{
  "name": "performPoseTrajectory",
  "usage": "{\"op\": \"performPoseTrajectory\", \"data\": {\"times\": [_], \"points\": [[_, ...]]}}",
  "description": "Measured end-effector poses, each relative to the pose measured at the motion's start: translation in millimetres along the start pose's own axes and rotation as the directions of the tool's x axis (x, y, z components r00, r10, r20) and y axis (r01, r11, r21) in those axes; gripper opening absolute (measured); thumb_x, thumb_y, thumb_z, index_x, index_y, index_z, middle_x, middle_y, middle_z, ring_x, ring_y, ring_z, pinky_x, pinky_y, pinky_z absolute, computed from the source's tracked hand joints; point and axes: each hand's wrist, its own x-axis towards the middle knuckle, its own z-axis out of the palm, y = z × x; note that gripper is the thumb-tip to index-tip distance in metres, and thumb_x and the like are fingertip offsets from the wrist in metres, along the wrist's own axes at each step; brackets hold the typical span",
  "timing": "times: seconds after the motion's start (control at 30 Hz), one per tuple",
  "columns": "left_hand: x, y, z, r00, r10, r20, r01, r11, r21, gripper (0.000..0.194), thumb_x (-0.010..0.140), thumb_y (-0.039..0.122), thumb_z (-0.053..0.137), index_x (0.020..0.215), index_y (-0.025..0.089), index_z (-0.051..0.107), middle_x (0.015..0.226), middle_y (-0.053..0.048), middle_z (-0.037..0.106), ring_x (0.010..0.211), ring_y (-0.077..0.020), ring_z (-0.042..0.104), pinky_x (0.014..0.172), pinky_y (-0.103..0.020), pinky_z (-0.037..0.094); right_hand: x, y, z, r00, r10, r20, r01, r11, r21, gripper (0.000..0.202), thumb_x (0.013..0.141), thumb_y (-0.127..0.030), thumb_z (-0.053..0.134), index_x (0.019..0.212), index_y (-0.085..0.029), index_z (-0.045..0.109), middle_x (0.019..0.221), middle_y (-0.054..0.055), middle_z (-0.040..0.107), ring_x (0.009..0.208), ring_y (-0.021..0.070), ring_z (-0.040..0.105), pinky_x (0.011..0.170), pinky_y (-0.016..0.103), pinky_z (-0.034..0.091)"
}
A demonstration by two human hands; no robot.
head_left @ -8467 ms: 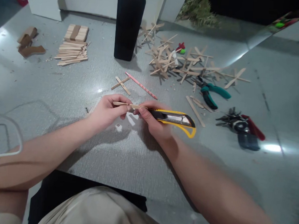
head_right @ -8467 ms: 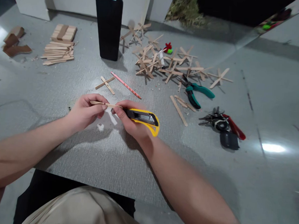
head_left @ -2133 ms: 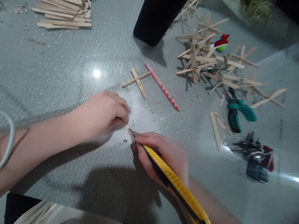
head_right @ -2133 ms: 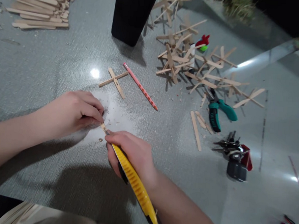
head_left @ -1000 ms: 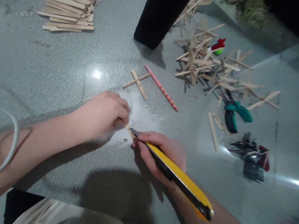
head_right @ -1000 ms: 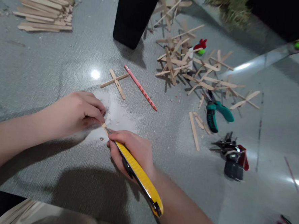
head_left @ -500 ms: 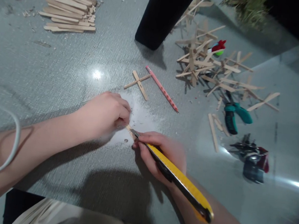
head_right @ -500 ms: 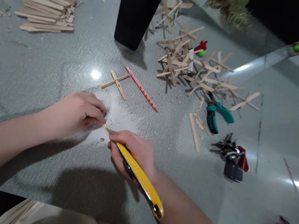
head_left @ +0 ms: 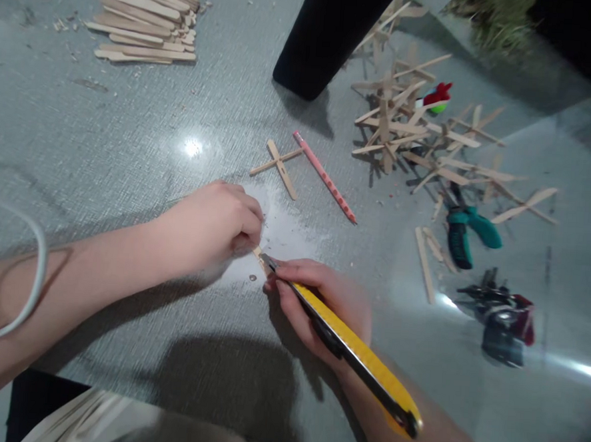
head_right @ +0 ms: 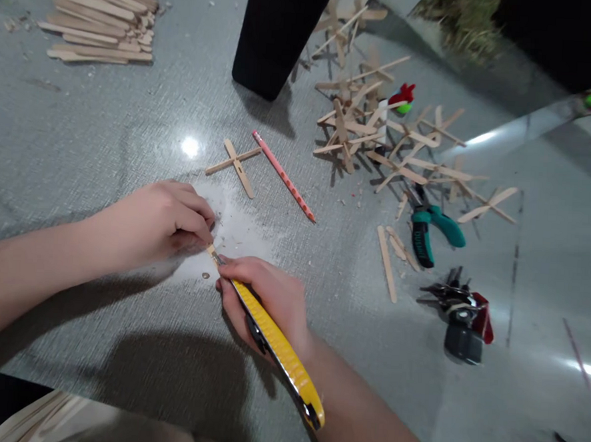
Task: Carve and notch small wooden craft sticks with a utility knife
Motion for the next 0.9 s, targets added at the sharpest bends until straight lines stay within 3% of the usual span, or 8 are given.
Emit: {"op": "performPoseTrajectory", "data": {"times": [0.3, 0.47, 0.7, 0.9], "points": [[1, 1, -1.5, 1.0, -0.016, 0.008, 0.016, 1.0, 0.015, 0.021, 0.086, 0.008, 0.066, 0.077, 0.021, 0.081, 0.083, 0.001, 0.076, 0.078, -0.0157, 0.064, 0.077, -0.031, 0.045, 10, -6, -5, 0.996, -0.049, 0.072, 0.052, 0.998, -0.035, 0.021, 0.091, -0.009, 0.065, 0.102, -0.026, 0.067, 0.085, 0.002, 0.079, 0.075, 0.0184, 0.078, 0.07, 0.03, 0.065], [1, 1, -0.1, 1.0, -0.01, 0.008, 0.01, 1.0, -0.008, 0.024, 0.086, 0.006, 0.063, 0.075, 0.02, 0.08, 0.081, 0.0, 0.075, 0.076, -0.0142, 0.062, 0.077, -0.03, 0.045, 4, 0, -5, 0.998, -0.014, 0.058, 0.014, 1.0, -0.001, 0.022, 0.091, -0.008, 0.067, 0.103, -0.026, 0.067, 0.087, 0.001, 0.079, 0.076, 0.0163, 0.077, 0.071, 0.029, 0.063], [0, -4, 1.0, 0.999, 0.033, -0.015, -0.033, 0.999, 0.011, 0.023, 0.092, 0.013, 0.061, 0.08, 0.021, 0.079, 0.089, -0.002, 0.075, 0.082, -0.0176, 0.064, 0.083, -0.033, 0.046, -5, 4, -6, 0.993, 0.105, -0.051, -0.095, 0.982, 0.162, 0.021, 0.095, -0.013, 0.068, 0.11, -0.027, 0.07, 0.086, -0.001, 0.078, 0.077, 0.0164, 0.077, 0.074, 0.029, 0.063], [1, -4, -0.9, 0.98, 0.175, 0.092, -0.195, 0.93, 0.311, 0.018, 0.102, 0.022, 0.056, 0.098, 0.018, 0.073, 0.105, -0.007, 0.074, 0.1, -0.0239, 0.064, 0.091, -0.037, 0.045, -6, 8, -3, 0.921, 0.321, -0.222, -0.227, 0.903, 0.366, 0.01, 0.1, -0.034, 0.064, 0.104, -0.029, 0.072, 0.107, 0.005, 0.075, 0.075, 0.0175, 0.072, 0.061, 0.03, 0.059]]}}
